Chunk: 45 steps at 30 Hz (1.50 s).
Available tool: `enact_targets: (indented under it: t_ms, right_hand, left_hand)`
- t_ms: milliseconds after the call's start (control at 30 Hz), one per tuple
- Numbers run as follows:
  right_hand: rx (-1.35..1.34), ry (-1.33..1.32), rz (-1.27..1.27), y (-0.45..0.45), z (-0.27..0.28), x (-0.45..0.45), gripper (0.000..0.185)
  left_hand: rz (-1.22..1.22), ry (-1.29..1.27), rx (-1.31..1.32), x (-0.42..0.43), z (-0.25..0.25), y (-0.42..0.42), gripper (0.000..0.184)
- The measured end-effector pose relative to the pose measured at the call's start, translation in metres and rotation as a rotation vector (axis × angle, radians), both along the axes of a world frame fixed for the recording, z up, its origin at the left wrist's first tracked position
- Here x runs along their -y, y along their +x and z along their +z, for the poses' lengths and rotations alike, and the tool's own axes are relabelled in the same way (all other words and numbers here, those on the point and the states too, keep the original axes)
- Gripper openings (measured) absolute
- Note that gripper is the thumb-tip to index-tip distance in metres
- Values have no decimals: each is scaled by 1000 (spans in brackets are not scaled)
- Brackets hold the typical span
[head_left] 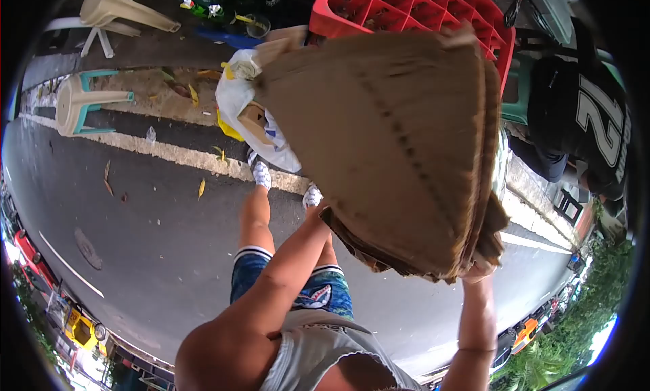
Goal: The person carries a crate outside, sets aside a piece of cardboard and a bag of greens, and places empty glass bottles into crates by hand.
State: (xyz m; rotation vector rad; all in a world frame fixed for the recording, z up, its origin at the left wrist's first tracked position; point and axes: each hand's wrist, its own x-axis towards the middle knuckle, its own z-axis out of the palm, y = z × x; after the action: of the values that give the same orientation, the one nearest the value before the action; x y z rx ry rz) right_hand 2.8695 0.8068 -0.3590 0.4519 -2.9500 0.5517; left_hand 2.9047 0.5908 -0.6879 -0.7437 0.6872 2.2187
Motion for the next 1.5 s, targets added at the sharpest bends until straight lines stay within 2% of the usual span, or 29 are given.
enact_targets:
  t_ms: [33, 100, 200, 300, 367, 433, 533, 567, 600, 667, 700, 733, 767, 800, 833, 867, 900, 967, 1000, 1033, 1100, 1133, 1200, 1267, 1400, 1433, 1500]
  right_hand:
    - [23, 18, 44, -20, 6, 9, 29]
    - [11, -108, 294, -70, 11, 28, 28]
    - [4, -35, 467, -113, -56, 16, 43]
    - [59, 3, 459, -150, -129, 9, 59]
    - [127, 53, 453, -141, -166, -20, 57]
    - [208, 101, 463, -139, -171, -26, 57]
    - [171, 2, 238, -133, -166, -17, 56]
    - [210, -74, 200, -129, -176, -24, 76]
    - [274, -77, 139, -128, -171, -20, 77]
    - [338, -100, 111, -131, -161, -9, 78]
    - [298, -106, 111, -130, -159, -6, 79]
    - [265, -112, 109, -127, -159, -5, 80]
    - [271, -130, 128, -125, -163, -6, 80]
    - [209, -146, 190, -124, -170, -11, 82]
    - [150, -162, 254, -121, -178, -15, 84]
    - [81, -162, 269, -116, -186, -20, 89]
    - [81, -176, 201, -118, -178, -13, 57]
    - [107, -261, 134, -105, -206, -31, 72]
    - [162, -256, 149, -100, -215, -44, 79]
    - [213, -249, 166, -95, -223, -59, 86]
    - [249, -312, 29, -76, -243, -81, 82]
    - [264, -348, -40, -66, -254, -92, 80]
    - [251, -275, -105, -55, -255, -91, 63]
    - [217, -163, -112, -43, -255, -98, 51]
    - [41, 122, 49, -46, -244, -74, 35]
    - [-6, 170, 85, -48, -240, -64, 33]
    - [324, -263, -324, -50, -235, -48, 31]
  left_hand:
    - [17, 2, 12, 3, -5, -2, 43]
    - [61, 18, 33, 2, -18, -12, 43]
    - [105, 40, 48, 2, -32, -31, 44]
    - [122, 43, 57, 1, -40, -50, 45]
    - [131, 38, 61, 1, -46, -59, 45]
    - [135, 36, 69, 1, -45, -67, 46]
    - [143, 107, 163, 5, -11, -74, 43]
    - [161, 165, 245, 13, 10, -76, 41]
    - [-30, -121, 402, 24, 23, -71, 37]
    - [-555, -490, 108, 82, 87, -85, 33]
    - [-791, -794, -174, 129, 65, -75, 33]
    - [-904, -1219, -288, 161, 122, -108, 28]
    - [-789, -1476, -335, 207, 100, -112, 24]
    - [-575, -1579, -291, 226, 135, -154, 20]
    - [-358, -1666, -698, 253, 124, -183, 20]
    - [-275, -1637, -956, 256, 126, -218, 28]
    - [-318, -1592, -1340, 254, 124, -259, 32]
    - [-458, -1447, -1808, 217, 124, -324, 31]
    - [-542, -1321, -1887, 197, 107, -349, 32]
    - [-718, -1183, -1834, 180, 91, -370, 38]
    - [-1215, -1143, -1361, 158, 89, -378, 39]
    - [-1219, -1157, -1344, 167, 81, -375, 39]
    - [-1300, -1370, -1562, 176, 65, -374, 39]
    - [-1182, -1473, -1687, 219, 55, -363, 34]
    - [-809, -1598, -1686, 316, 49, -314, 31]
    - [-812, -1590, -1704, 322, 46, -305, 31]
    - [-724, -1723, -1676, 328, 42, -291, 30]
